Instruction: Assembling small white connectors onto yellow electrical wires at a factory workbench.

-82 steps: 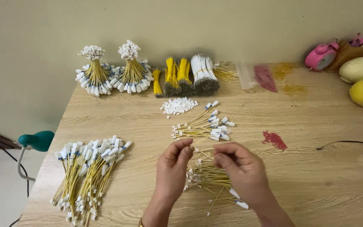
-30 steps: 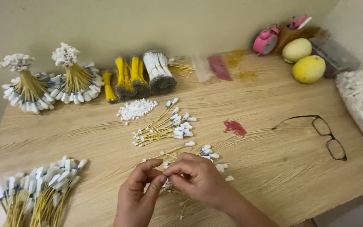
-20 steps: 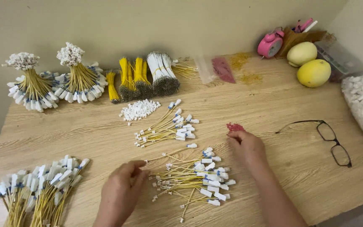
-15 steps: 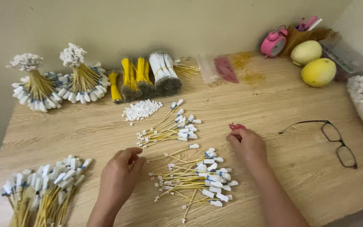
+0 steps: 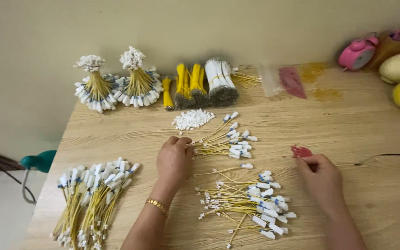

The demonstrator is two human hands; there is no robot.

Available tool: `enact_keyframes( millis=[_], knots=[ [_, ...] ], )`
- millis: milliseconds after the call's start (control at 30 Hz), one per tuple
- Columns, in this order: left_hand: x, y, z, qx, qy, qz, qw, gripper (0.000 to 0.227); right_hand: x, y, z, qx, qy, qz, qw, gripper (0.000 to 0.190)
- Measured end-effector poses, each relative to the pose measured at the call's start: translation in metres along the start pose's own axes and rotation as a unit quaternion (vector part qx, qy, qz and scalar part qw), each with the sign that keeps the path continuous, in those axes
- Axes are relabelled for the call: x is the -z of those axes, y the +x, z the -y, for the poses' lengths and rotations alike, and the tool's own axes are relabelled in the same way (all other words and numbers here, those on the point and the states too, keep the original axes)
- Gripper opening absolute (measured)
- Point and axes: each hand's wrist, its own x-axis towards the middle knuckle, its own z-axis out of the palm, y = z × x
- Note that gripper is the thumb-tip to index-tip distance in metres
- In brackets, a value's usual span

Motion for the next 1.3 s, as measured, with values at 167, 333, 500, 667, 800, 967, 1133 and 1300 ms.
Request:
enact_keyframes(
  millis=[167, 333, 500, 667, 800, 967, 1133, 1300],
  knots=[
    [-0.022, 0.013, 0.015, -0.024, 0.01, -0.027, 0.999, 0.02, -0.007, 0.002, -0.003, -0.037, 0.197, 0.04, 0.979, 0.016],
    [-0.018, 0.025, -0.007, -0.064, 0.049, -0.015, 0.997, 0.02, -0.004, 0.002, 0.006, -0.062, 0.292, 0.05, 0.953, 0.016],
    [-0.026, 0.035, -0.017, -0.029, 0.086, 0.054, 0.994, 0.02, -0.014, 0.005, -0.014, -0.054, 0.307, 0.05, 0.949, 0.015],
    [-0.023, 0.045, -0.025, 0.033, 0.102, 0.113, 0.988, 0.022, -0.013, 0.003, -0.008, -0.033, 0.302, 0.064, 0.95, 0.016],
    [-0.016, 0.047, -0.035, 0.045, 0.169, 0.189, 0.966, 0.026, -0.006, -0.002, 0.008, -0.056, 0.287, 0.072, 0.954, 0.018],
    [-0.04, 0.042, -0.02, -0.008, 0.195, 0.118, 0.974, 0.021, -0.007, -0.003, 0.008, -0.063, 0.291, 0.067, 0.952, 0.019],
    [-0.051, 0.034, -0.01, -0.117, 0.281, 0.012, 0.952, 0.011, -0.013, 0.001, -0.006, -0.055, 0.326, 0.067, 0.941, 0.02],
    [-0.045, 0.028, -0.017, -0.175, 0.245, -0.019, 0.953, 0.006, -0.02, 0.005, -0.025, -0.065, 0.425, 0.081, 0.899, 0.014]
  ],
)
